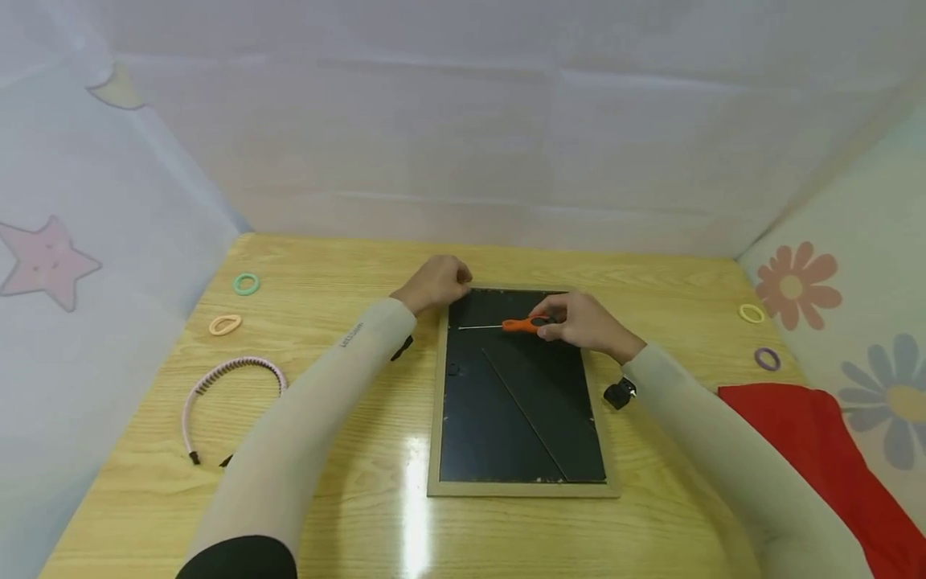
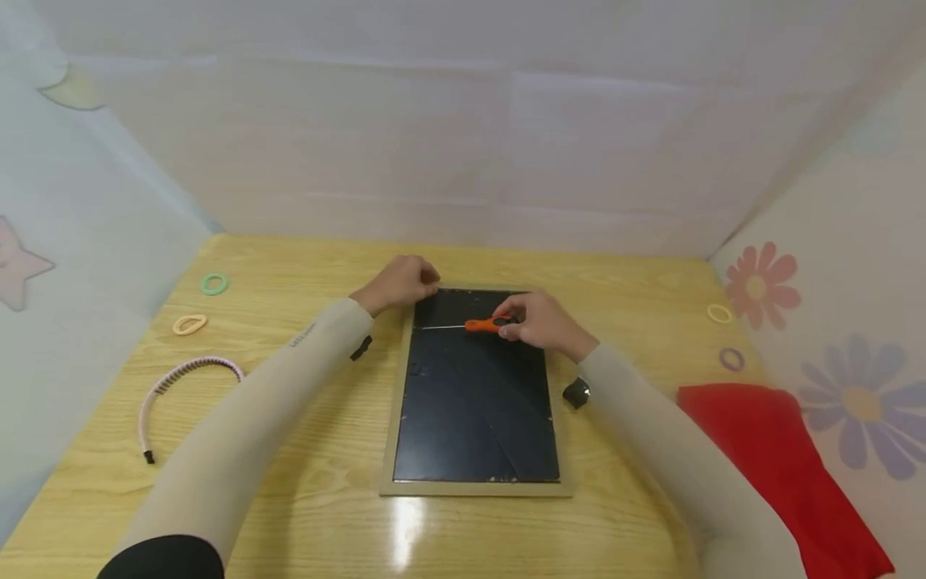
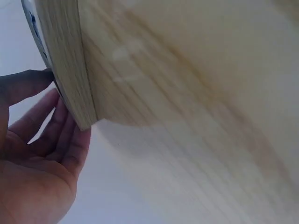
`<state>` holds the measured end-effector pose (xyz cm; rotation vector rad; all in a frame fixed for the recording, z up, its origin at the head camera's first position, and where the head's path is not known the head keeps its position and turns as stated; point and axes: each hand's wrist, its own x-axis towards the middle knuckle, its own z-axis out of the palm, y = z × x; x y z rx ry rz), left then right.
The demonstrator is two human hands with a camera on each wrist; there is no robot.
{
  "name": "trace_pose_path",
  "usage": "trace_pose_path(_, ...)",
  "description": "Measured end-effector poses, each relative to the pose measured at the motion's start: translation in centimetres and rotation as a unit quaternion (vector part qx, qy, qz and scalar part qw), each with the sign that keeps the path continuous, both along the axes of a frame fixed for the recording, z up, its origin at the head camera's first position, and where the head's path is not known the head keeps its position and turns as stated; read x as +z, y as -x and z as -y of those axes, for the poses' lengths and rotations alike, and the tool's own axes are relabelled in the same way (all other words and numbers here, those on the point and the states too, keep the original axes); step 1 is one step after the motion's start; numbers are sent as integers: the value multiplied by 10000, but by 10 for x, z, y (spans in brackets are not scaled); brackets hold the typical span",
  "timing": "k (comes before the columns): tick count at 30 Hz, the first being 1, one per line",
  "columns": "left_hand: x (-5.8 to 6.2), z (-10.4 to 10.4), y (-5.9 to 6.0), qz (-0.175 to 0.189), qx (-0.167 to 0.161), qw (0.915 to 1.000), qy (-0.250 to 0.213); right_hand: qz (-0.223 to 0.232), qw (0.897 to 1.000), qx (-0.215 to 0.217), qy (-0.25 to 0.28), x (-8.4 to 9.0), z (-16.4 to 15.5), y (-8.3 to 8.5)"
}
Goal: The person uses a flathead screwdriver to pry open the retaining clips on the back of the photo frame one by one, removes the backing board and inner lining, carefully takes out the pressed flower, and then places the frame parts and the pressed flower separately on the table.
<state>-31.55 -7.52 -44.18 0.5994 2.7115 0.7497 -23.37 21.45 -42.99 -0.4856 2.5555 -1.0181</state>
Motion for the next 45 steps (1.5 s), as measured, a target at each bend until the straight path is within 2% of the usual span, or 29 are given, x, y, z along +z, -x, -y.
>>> trace_pose_path(11, -1, 31, -4, 144, 255, 9996, 37, -270, 9988, -401, -49, 12, -17, -6)
trace_pose_path(18, -1, 53, -20, 160, 574, 9982, -59, -902, 9951, -329, -245, 18, -14, -14)
trace_pose_path(24, -1, 62, -45, 306, 838, 9958, -217, -1201, 9922, -201, -265, 23, -1, -25)
trace_pose_path(27, -2, 63, -60, 540, 976, 9931, -373, -1274, 9914, -157, -234, 23, 6, -31)
trace_pose_path(33, -2, 63, -96, 1383, 1346, 9767, -942, -1129, 9933, -162, -209, 24, 15, -43)
trace_pose_path(36, 0, 62, -111, 1488, 1480, 9726, -999, -1080, 9937, -116, -261, 21, 19, -49)
trace_pose_path(42, 2, 59, -143, 1590, 1493, 9696, -1109, -980, 9951, 22, -150, 14, 27, -58)
trace_pose_path(45, 2, 57, -152, 1791, 1399, 9668, -1166, -964, 9951, 157, -155, 11, 28, -61)
